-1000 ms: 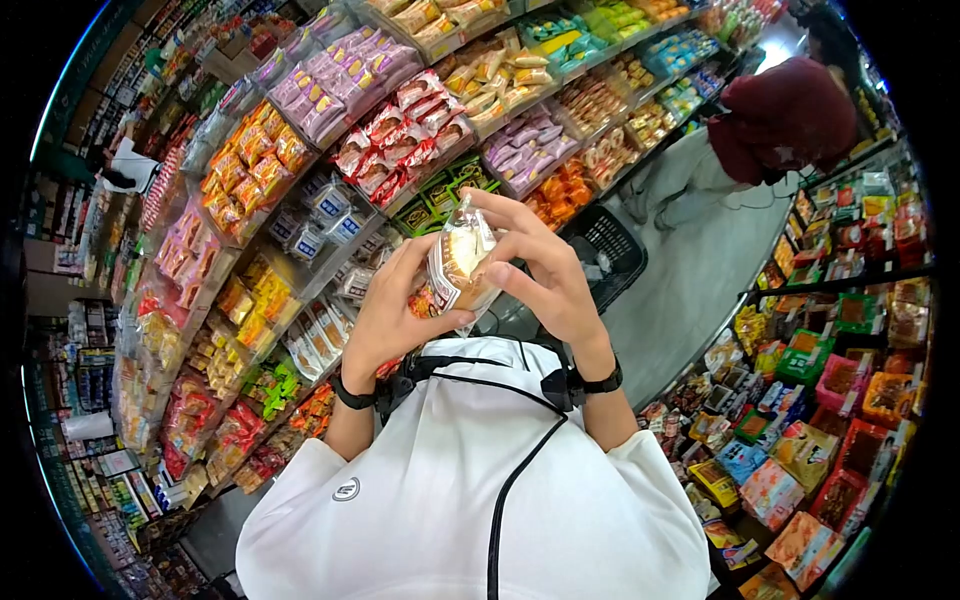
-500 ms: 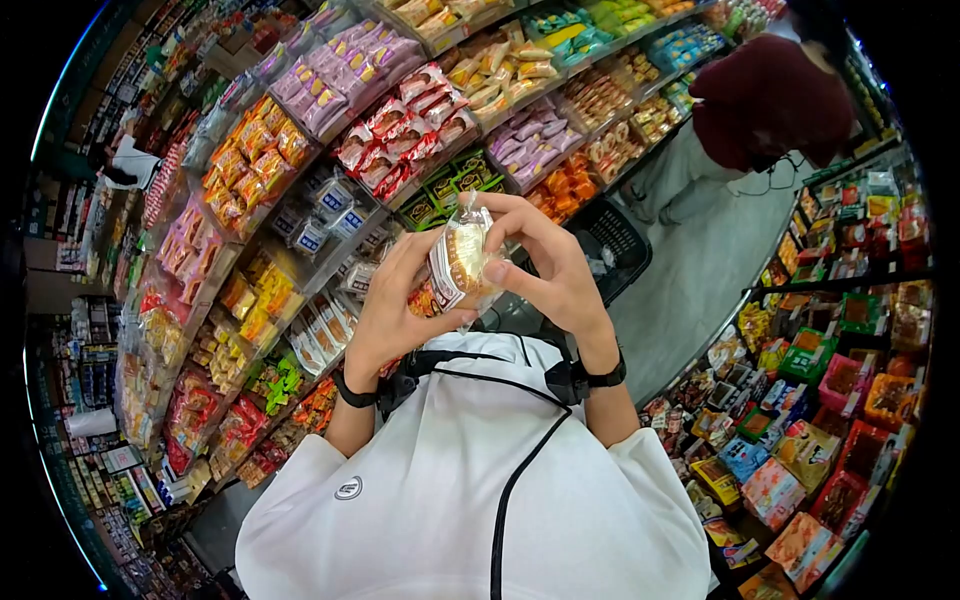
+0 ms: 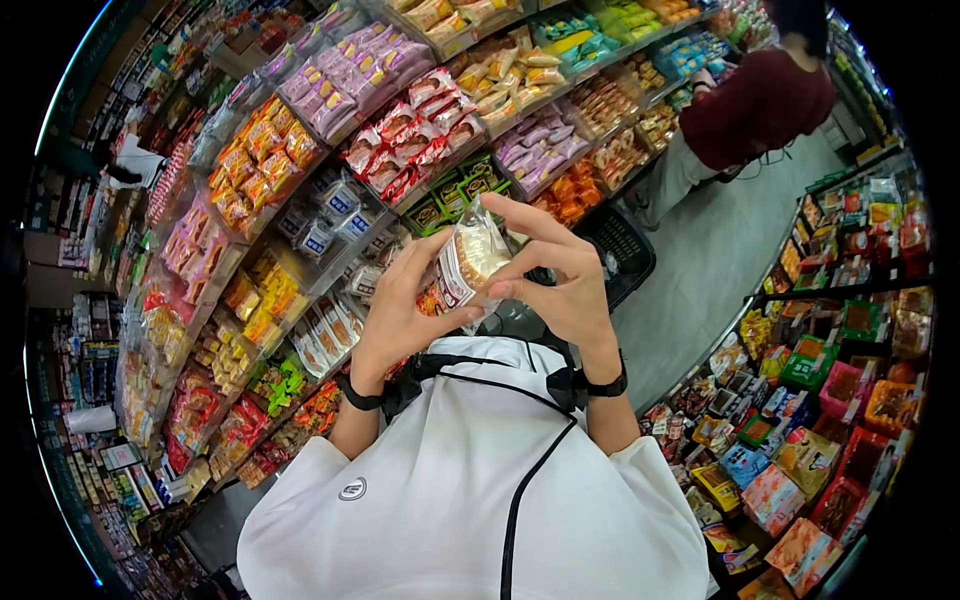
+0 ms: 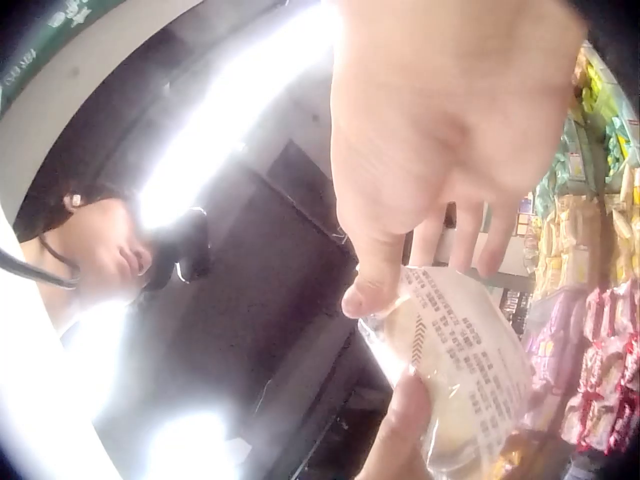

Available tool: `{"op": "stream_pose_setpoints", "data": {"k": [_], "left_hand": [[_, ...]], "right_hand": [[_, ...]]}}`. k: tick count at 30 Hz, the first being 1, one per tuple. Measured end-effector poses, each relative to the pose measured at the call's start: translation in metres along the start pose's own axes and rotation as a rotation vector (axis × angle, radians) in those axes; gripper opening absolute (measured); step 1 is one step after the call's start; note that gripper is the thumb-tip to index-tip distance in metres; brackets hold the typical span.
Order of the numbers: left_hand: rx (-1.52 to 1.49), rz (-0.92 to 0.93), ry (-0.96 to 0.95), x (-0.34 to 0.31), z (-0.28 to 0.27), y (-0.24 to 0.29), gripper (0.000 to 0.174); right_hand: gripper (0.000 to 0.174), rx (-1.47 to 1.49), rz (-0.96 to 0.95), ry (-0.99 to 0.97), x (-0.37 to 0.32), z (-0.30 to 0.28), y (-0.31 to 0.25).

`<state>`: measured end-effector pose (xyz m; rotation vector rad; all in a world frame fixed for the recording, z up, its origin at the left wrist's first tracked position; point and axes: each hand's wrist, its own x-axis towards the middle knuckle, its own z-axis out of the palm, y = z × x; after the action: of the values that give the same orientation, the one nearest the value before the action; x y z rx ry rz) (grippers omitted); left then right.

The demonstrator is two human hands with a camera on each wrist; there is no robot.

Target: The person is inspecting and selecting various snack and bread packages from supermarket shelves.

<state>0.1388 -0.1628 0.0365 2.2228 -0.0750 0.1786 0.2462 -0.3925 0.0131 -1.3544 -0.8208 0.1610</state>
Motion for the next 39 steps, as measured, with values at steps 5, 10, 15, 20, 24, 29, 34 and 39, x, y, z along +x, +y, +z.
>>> {"op": "stream_pose_setpoints", "data": {"k": [5,10,15,20,24,29,34,39], "left_hand": [[-0.006,0.076,-0.009,0.002,-0.001,0.002,0.097],[0.018,0.133,-0.019,0.003,-0.003,-0.002,0.097],[0.022,0.141,-0.042,0.001,-0.005,-0.005,0.096],[-0.094,0.044,-0.047,-0.002,-0.004,0.002,0.098],[-0.105,0.165,0.03,-0.002,0.005,0.002,0.096],[-0.018,0.404,0.036,0.0,0.011,-0.001,0.076],[-0.058,0.369,0.053,0.0,0.008,0.001,0.059],[-0.061,0.367,0.059,-0.002,0.006,-0.002,0.059]], "right_hand": [[0.018,0.264,0.024,-0.017,0.002,0.002,0.007],[0.02,0.294,0.102,-0.092,0.004,0.003,0.007],[0.032,0.281,0.16,-0.056,0.006,0.007,-0.001],[0.043,0.059,0.128,-0.081,0.006,0.003,0.004],[0.044,0.014,0.057,-0.033,0.002,0.011,0.006],[0.048,0.144,0.059,0.04,0.005,0.015,0.001],[0.053,0.146,0.066,0.025,0.008,0.017,-0.002],[0.054,0.033,0.064,-0.002,0.005,0.017,-0.005]]}}
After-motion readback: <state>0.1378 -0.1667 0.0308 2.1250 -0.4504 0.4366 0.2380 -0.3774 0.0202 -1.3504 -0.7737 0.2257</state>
